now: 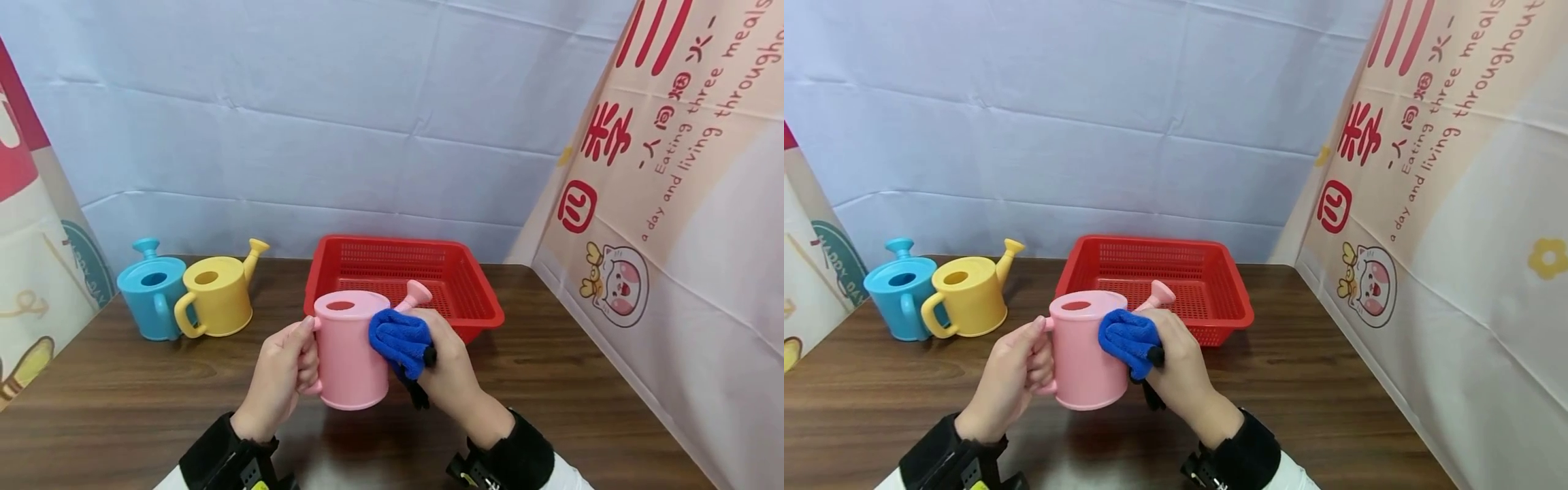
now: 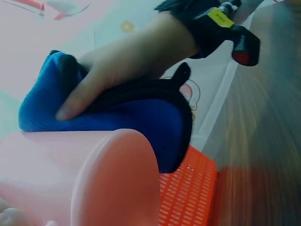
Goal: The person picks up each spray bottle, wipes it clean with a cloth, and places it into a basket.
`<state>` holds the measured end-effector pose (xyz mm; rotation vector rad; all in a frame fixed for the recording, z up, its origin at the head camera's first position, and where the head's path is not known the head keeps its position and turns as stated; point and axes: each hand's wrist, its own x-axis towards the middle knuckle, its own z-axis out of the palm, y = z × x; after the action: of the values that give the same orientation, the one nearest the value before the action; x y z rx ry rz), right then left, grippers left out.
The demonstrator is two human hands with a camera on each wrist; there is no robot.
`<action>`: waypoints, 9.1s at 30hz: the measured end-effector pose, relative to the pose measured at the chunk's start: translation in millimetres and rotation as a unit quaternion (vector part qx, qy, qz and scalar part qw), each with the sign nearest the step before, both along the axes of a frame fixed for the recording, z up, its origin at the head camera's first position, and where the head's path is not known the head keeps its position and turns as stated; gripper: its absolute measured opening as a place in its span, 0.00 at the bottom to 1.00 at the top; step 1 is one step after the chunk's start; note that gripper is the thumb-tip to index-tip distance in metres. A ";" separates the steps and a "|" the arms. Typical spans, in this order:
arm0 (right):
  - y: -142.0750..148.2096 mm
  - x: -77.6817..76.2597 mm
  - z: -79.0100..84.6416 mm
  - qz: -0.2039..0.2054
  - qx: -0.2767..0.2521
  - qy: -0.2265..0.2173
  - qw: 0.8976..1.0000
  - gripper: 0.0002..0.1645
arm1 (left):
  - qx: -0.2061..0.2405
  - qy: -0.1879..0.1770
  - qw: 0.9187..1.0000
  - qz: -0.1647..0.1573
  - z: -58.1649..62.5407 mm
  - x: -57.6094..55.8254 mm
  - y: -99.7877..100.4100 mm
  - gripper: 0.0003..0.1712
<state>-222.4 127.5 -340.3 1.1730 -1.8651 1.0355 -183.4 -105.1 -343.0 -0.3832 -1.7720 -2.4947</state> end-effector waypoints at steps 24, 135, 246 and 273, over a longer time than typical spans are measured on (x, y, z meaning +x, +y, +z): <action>7.1 5.8 5.8 -0.053 0.012 -0.029 0.998 0.36 | 0.033 0.066 0.997 0.013 3.5 -2.2 9.4 0.23; 15.7 7.8 12.7 -0.123 -0.019 -0.140 0.982 0.29 | -0.257 0.319 0.888 0.210 -12.0 11.5 23.2 0.18; -11.1 19.9 7.8 -0.140 0.042 0.090 0.985 0.31 | -0.358 0.447 0.789 0.220 -20.4 10.5 19.7 0.21; -9.4 30.4 5.3 -0.041 0.023 0.065 0.997 0.25 | -0.374 0.440 0.791 0.205 -19.0 11.0 20.5 0.21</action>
<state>-192.0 118.1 -335.0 1.1528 -1.8270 0.8549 -172.4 -84.6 -362.0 -0.8794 -1.9504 -0.9232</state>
